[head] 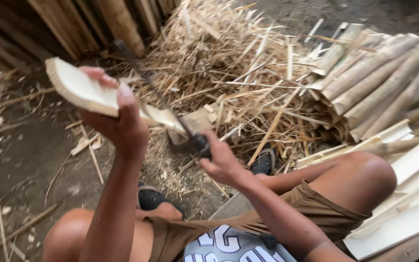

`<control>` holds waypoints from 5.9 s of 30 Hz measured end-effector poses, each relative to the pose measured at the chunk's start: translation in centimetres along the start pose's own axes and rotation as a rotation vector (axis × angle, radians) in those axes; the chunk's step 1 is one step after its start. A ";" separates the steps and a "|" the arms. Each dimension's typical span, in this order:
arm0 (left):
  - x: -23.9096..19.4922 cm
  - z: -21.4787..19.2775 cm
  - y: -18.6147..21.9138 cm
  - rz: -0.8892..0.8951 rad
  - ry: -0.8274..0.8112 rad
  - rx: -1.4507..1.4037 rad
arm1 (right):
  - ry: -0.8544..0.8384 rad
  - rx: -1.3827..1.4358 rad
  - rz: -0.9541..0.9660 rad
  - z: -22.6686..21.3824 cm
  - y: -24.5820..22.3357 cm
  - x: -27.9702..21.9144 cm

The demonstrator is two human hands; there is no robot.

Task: The person sits on the ground and uses a knife to shave and shape a piece of bamboo. They repeatedly scrape the surface, rotate the piece, and remove thin strips of material, then place the finished piece aside and pick up another.

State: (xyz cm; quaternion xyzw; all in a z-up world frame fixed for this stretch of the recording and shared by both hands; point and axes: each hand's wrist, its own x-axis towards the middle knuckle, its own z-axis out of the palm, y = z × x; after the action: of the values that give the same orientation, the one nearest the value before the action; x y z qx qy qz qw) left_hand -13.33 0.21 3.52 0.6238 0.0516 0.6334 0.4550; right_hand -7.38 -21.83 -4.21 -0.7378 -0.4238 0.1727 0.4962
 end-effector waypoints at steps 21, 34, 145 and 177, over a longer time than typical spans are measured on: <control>3.3 2.0 5.1 0.118 0.049 0.124 | -0.138 -0.031 0.054 -1.6 -3.6 0.7; 3.2 1.7 4.8 0.121 0.023 0.063 | -0.041 -0.080 0.075 -0.6 -3.7 1.5; -3.4 2.0 12.3 0.350 0.176 0.215 | -0.058 -0.027 -0.084 -5.7 -10.6 -6.3; -0.9 0.6 10.8 0.317 0.193 0.242 | -0.182 -0.141 0.003 -2.8 -6.8 -2.6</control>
State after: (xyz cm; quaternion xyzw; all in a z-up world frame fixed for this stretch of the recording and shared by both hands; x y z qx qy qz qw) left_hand -18.55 -6.98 9.82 0.6106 0.0717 0.7430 0.2647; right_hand -10.08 -24.48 2.61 -0.7527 -0.4770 0.2098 0.4024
